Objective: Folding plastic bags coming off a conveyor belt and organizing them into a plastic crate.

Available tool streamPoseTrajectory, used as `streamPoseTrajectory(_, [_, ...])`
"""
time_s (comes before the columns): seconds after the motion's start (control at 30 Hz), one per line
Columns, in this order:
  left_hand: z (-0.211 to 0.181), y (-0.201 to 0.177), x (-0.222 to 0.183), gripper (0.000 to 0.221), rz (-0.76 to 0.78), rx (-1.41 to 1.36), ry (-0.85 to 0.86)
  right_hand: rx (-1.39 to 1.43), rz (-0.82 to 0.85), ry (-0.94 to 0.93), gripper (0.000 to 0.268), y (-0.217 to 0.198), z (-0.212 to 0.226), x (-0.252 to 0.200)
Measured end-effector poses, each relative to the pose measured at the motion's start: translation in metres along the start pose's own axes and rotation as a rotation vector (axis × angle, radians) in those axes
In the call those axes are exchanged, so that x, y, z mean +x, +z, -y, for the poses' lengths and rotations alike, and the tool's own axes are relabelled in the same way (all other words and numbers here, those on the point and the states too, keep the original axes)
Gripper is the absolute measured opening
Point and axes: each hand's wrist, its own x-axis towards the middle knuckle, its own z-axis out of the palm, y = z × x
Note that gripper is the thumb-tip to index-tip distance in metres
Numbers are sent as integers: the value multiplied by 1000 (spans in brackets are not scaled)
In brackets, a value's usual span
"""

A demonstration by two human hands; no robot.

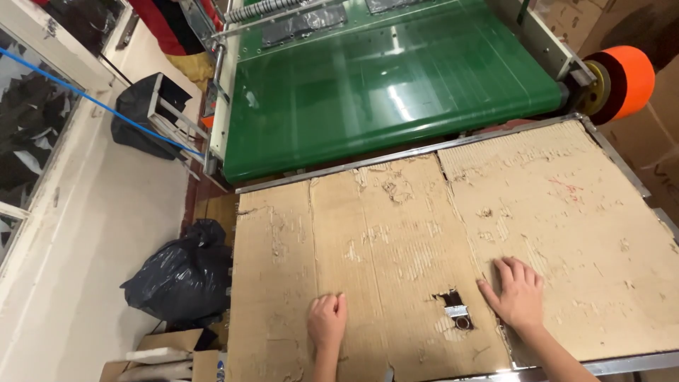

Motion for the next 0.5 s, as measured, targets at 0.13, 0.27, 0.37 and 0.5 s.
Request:
streamPoseTrajectory(0.13, [-1, -1, 1, 43, -19, 1, 3, 1, -15, -7, 67, -3, 2, -1])
streamPoseTrajectory(0.27, [-2, -1, 0, 45, -37, -11, 29, 8, 0, -6, 67, -4, 2, 1])
streamPoseTrajectory(0.37, [-3, -2, 0, 45, -34, -16, 21, 9, 19, -1, 68, -5, 1, 2])
streamPoseTrajectory(0.5, [-3, -2, 0, 44, -56, -25, 27, 24, 57, 18, 69, -6, 1, 2])
